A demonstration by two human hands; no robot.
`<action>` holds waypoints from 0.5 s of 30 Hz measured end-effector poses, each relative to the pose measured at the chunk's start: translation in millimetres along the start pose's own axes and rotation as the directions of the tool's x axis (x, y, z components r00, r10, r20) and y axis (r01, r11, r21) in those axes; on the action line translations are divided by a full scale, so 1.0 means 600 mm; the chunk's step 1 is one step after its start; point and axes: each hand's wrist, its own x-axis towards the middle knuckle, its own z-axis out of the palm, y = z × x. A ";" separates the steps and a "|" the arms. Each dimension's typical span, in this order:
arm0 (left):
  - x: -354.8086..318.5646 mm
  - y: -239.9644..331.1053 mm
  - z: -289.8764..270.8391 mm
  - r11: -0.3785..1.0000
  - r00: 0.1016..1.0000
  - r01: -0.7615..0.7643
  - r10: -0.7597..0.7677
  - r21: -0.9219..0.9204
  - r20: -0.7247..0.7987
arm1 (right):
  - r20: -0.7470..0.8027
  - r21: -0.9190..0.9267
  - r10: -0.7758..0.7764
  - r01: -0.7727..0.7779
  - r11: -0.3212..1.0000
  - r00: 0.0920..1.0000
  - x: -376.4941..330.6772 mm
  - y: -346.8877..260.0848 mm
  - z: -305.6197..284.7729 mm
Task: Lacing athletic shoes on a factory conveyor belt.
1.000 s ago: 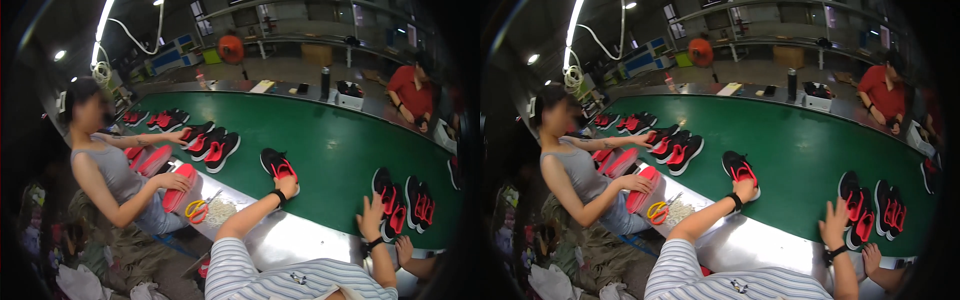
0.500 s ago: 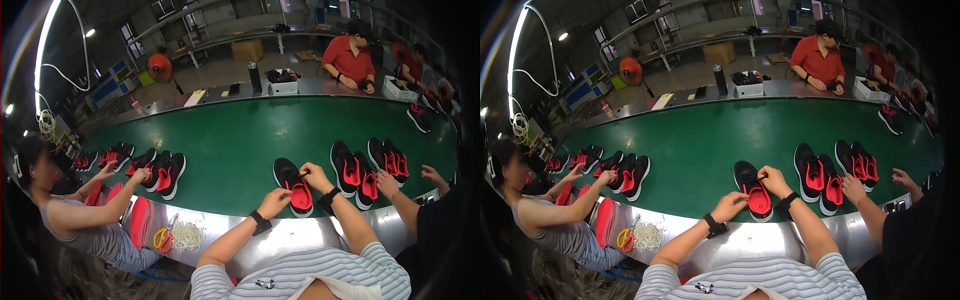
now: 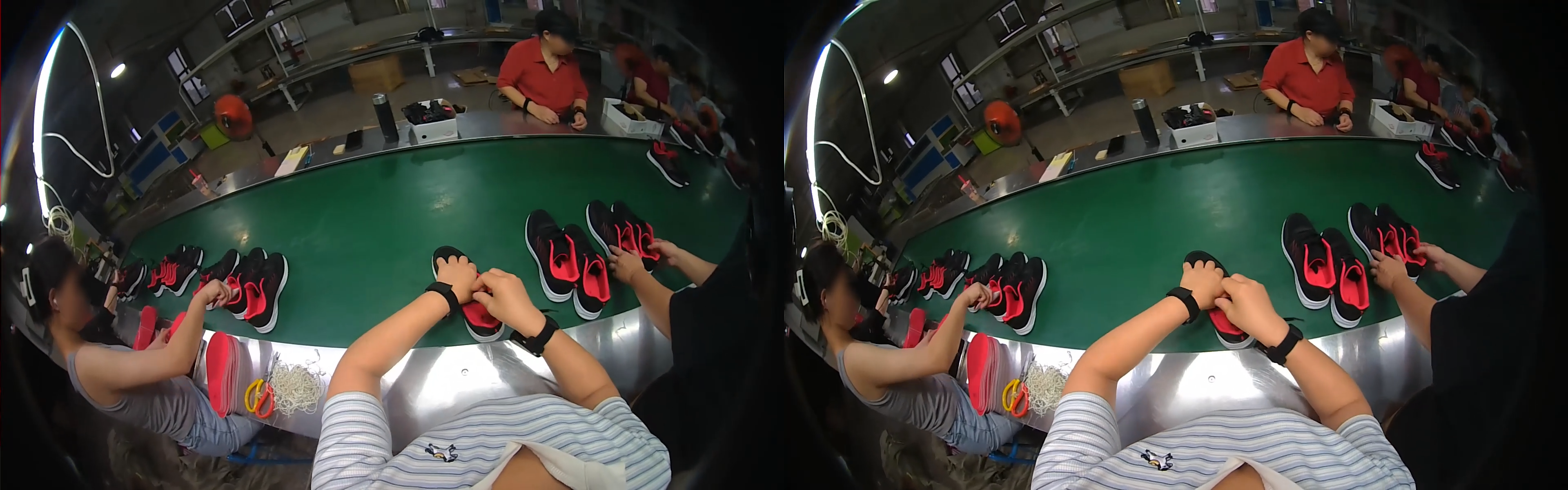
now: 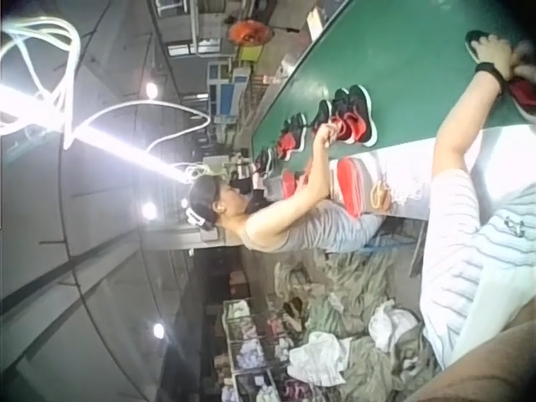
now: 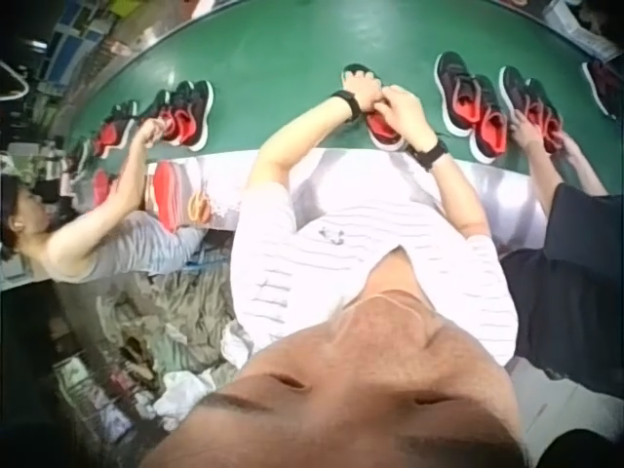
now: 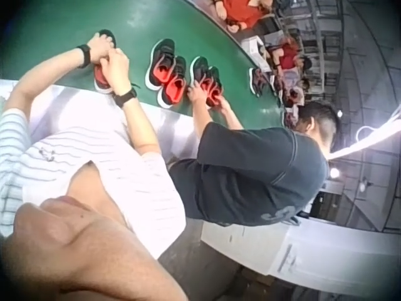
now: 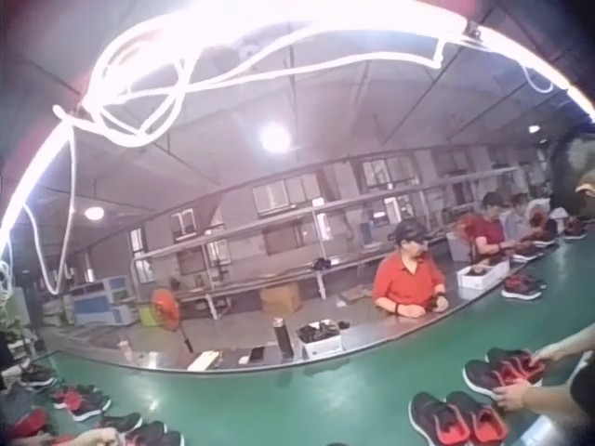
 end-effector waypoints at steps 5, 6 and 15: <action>0.053 -0.090 0.044 0.871 0.994 -0.102 0.066 -0.482 -0.091 | 0.049 -0.106 -0.045 0.050 0.993 0.998 -0.027 0.059 0.063; 0.059 -0.104 0.042 0.695 0.994 0.068 0.012 -0.715 0.107 | 0.249 -0.309 0.047 0.033 0.951 0.967 -0.039 0.074 0.070; 0.107 -0.105 0.062 0.431 0.900 0.416 -0.068 -0.801 0.431 | 0.783 -0.450 0.347 0.085 0.889 0.516 0.046 0.076 0.047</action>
